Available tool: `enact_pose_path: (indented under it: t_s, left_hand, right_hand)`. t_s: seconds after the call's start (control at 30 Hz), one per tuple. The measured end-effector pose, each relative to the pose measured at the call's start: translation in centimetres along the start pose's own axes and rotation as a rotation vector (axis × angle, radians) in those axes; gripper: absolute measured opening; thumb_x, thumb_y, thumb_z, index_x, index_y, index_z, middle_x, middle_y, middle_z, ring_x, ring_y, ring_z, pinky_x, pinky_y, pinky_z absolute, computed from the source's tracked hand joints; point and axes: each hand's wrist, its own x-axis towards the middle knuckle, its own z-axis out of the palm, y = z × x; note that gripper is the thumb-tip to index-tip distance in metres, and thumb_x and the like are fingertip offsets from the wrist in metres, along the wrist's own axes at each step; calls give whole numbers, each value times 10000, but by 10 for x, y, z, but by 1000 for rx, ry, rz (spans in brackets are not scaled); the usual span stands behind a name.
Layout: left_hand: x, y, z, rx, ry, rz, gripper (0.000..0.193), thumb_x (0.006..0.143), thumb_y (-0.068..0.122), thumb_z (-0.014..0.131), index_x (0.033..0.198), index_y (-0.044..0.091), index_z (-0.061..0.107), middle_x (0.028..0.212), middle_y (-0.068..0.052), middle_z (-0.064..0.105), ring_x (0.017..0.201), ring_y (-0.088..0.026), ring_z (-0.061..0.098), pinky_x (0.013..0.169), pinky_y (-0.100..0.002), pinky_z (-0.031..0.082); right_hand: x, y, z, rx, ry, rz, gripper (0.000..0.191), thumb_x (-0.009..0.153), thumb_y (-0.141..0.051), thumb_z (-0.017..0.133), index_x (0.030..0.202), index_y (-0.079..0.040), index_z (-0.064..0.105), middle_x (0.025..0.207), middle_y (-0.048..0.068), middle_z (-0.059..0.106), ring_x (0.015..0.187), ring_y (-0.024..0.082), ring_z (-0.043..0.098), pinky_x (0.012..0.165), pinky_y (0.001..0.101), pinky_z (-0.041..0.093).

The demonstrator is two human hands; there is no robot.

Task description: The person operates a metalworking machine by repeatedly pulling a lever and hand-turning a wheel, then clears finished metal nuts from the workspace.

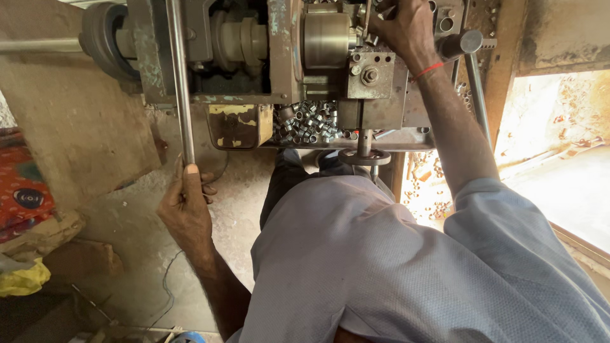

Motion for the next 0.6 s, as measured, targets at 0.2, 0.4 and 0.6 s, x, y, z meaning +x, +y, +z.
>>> enact_pose_path:
  t_s: [0.2,0.4,0.6]
  left_hand:
    - [0,3,0,-24,-8,6,403,1058,262,630,1341,-24,663,822,-93,742,641,-95,657,543,-240,493]
    - [-2,6,0,-51,-6,-35,380,1070,258,630,1324,-17,695,813,-96,734,638,-90,641,558,-234,483]
    - [0,5,0,-42,-13,-14,395,1062,262,632,1341,-15,671,830,-93,744,632,-82,647,536,-226,492]
  right_hand:
    - [-9,-11,-7,467,-249,281,237,1141,-132,592,1027,37,713,922,186,728,791,197,725,706,320,639]
    - [-7,-13,-17,437,-183,177,105,1042,-43,639,1110,33,660,997,173,736,813,169,764,709,328,618]
    - [-1,-11,-1,440,-248,294,164,1085,-75,589,1129,37,700,978,158,749,795,191,745,695,320,638]
